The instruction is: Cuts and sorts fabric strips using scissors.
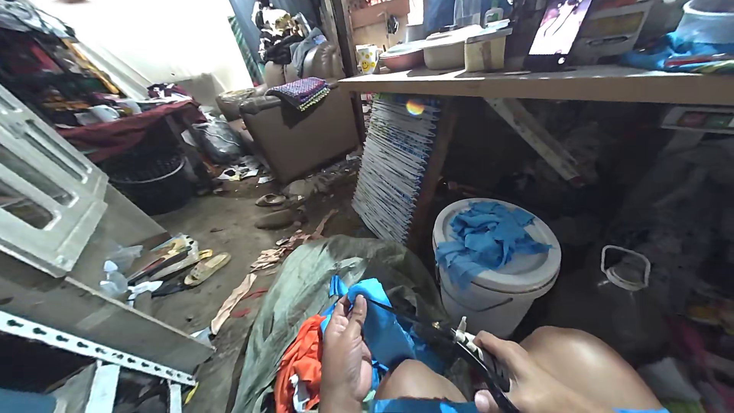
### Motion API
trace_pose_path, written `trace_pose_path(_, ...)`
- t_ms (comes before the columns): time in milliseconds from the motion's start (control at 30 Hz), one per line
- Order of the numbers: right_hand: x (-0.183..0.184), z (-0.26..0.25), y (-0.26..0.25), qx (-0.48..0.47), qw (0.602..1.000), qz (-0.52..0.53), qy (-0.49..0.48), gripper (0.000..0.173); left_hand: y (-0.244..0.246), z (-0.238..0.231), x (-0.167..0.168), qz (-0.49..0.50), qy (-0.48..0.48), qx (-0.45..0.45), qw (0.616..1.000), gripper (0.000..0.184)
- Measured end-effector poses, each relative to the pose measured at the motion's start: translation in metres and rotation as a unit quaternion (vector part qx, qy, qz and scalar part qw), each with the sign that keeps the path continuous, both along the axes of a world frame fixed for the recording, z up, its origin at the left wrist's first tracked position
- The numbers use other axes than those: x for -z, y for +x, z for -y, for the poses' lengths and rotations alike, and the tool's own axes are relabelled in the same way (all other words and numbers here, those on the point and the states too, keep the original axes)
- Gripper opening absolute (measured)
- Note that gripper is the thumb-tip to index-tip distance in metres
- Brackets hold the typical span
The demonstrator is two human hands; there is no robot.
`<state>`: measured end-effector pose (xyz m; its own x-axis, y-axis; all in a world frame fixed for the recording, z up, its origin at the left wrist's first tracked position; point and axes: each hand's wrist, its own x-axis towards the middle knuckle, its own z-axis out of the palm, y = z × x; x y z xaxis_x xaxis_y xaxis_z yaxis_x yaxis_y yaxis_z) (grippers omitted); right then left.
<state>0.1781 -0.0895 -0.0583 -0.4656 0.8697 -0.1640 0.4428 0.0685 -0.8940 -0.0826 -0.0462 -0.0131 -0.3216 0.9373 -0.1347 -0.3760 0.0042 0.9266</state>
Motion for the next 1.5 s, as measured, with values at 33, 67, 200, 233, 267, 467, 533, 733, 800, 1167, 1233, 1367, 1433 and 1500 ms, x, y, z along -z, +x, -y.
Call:
trace_pose_path(33,0.0,0.0,-0.001,0.005,1.0,0.003,0.006,0.076,0.0,0.0,0.0,0.001,-0.002,-0.001,1.0,0.025)
trace_pose_path(67,-0.001,-0.001,-0.002,0.008,1.0,0.008,0.01,0.076,0.0,0.0,0.0,0.003,-0.005,-0.001,1.0,0.024)
trace_pose_path(200,-0.01,-0.002,-0.007,0.003,0.999,0.035,0.0,0.075,0.002,0.002,0.001,-0.012,-0.016,0.008,1.0,0.02)
trace_pose_path(233,-0.011,-0.002,-0.009,0.004,0.999,0.037,0.005,0.073,0.002,0.002,0.002,-0.016,-0.02,0.01,1.0,0.021)
trace_pose_path(267,-0.011,-0.003,-0.011,0.005,0.999,0.04,0.01,0.072,0.003,0.003,0.003,-0.017,-0.024,0.009,1.0,0.023)
trace_pose_path(467,-0.009,-0.005,-0.013,0.017,0.996,0.081,0.013,0.058,0.002,0.002,0.003,0.019,-0.03,-0.01,0.999,0.02)
trace_pose_path(533,-0.007,-0.005,-0.013,0.024,0.996,0.081,0.018,0.049,0.0,0.002,0.002,0.028,-0.025,-0.009,0.999,0.02)
trace_pose_path(733,-0.008,-0.007,-0.013,0.013,0.996,0.081,0.016,0.062,0.003,0.003,0.004,0.03,-0.032,-0.002,0.999,0.021)
trace_pose_path(800,-0.011,-0.009,-0.017,0.012,0.996,0.089,0.015,0.073,0.007,0.004,0.007,0.021,-0.033,-0.003,0.999,0.02)
trace_pose_path(1167,-0.009,-0.017,-0.023,0.047,0.997,0.064,0.01,0.05,-0.001,0.003,0.01,0.019,-0.031,0.021,0.999,0.02)
trace_pose_path(1233,-0.013,-0.02,-0.023,0.058,0.997,0.052,0.01,0.048,-0.002,0.002,0.01,0.027,-0.016,0.032,0.999,0.019)
trace_pose_path(1367,-0.024,-0.029,-0.025,0.036,0.999,0.031,0.024,0.055,0.0,0.003,0.006,0.009,-0.011,0.043,0.999,0.019)
trace_pose_path(1433,-0.028,-0.03,-0.031,0.038,0.998,0.017,0.052,0.061,0.003,0.005,0.003,-0.014,-0.005,0.064,0.998,0.018)
trace_pose_path(1500,-0.03,-0.03,-0.041,0.04,0.995,-0.039,0.088,0.07,0.007,0.01,0.003,-0.043,0.029,0.104,0.993,0.019)
